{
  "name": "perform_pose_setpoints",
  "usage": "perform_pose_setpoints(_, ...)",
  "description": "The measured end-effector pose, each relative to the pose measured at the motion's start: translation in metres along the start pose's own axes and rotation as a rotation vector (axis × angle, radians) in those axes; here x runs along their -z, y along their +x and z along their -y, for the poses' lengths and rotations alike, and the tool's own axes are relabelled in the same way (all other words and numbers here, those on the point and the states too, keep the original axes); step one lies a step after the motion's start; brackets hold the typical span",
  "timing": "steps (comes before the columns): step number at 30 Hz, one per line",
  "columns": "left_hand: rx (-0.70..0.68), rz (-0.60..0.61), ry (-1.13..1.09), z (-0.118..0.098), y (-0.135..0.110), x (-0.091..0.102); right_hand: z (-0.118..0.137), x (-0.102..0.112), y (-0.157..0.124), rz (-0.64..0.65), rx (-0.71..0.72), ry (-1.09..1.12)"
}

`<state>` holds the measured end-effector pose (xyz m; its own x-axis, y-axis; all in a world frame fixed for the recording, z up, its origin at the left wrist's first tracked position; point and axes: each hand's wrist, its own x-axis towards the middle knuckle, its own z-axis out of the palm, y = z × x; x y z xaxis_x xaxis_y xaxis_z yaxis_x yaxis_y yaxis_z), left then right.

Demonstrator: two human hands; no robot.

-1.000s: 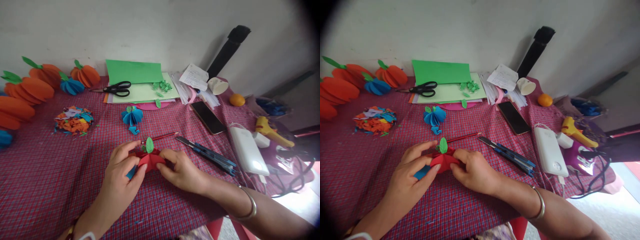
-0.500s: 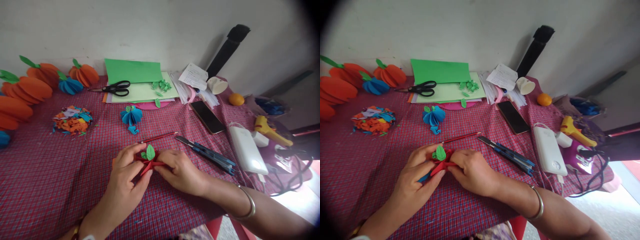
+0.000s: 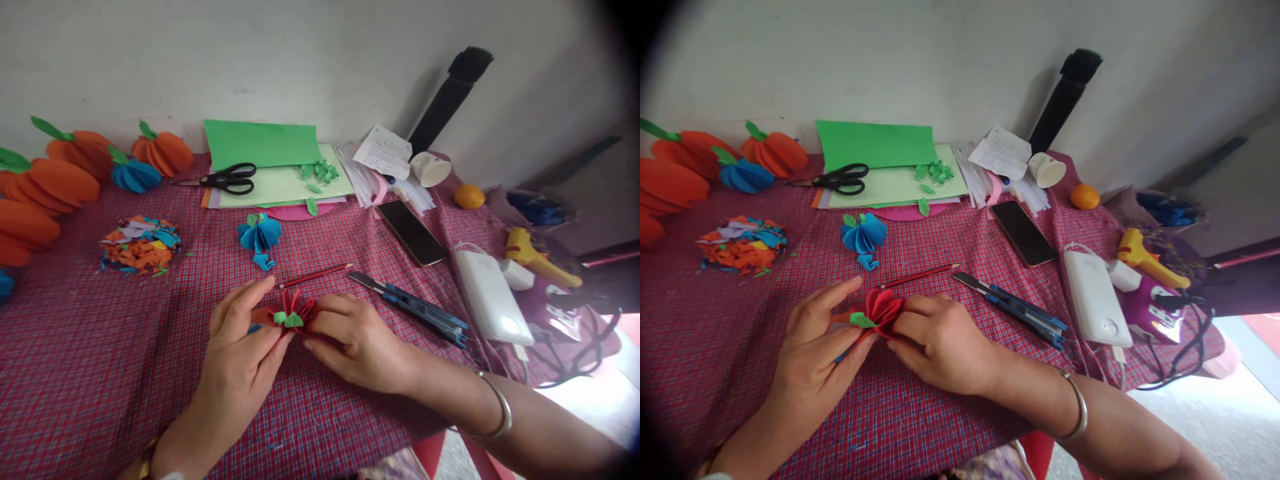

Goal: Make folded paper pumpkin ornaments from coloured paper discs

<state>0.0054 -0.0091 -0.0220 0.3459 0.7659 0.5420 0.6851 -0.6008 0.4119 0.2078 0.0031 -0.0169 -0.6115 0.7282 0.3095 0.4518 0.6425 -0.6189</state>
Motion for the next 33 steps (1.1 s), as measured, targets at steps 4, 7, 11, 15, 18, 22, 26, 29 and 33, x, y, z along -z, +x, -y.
perform_pose_setpoints(4,-0.009,-0.009,0.049,0.002,0.000,0.002,0.003,0.000,0.000,-0.010,0.038,-0.108)
perform_pose_setpoints(7,0.002,-0.022,0.074,0.003,0.000,0.002,0.006,-0.001,-0.001,-0.005,0.062,-0.178)
perform_pose_setpoints(11,0.003,-0.046,0.134,0.002,0.001,0.001,0.007,-0.004,-0.001,-0.008,0.067,-0.265)
perform_pose_setpoints(15,0.013,-0.073,0.181,-0.001,0.003,0.000,0.008,-0.006,-0.001,-0.015,0.076,-0.313)
perform_pose_setpoints(18,0.025,-0.061,0.117,-0.002,0.005,0.000,0.009,-0.007,-0.001,-0.017,0.090,-0.333)
perform_pose_setpoints(22,0.100,0.008,-0.082,-0.001,0.006,0.000,0.009,-0.008,-0.001,0.005,0.123,-0.356)
perform_pose_setpoints(26,0.249,0.108,-0.247,0.003,0.005,0.000,0.009,-0.006,-0.001,0.033,0.120,-0.318)
perform_pose_setpoints(29,0.314,0.116,-0.354,0.007,0.004,0.001,0.009,-0.003,-0.002,0.028,0.107,-0.239)
perform_pose_setpoints(33,0.322,0.077,-0.404,0.010,0.005,0.002,0.008,0.002,-0.004,-0.030,0.123,-0.102)
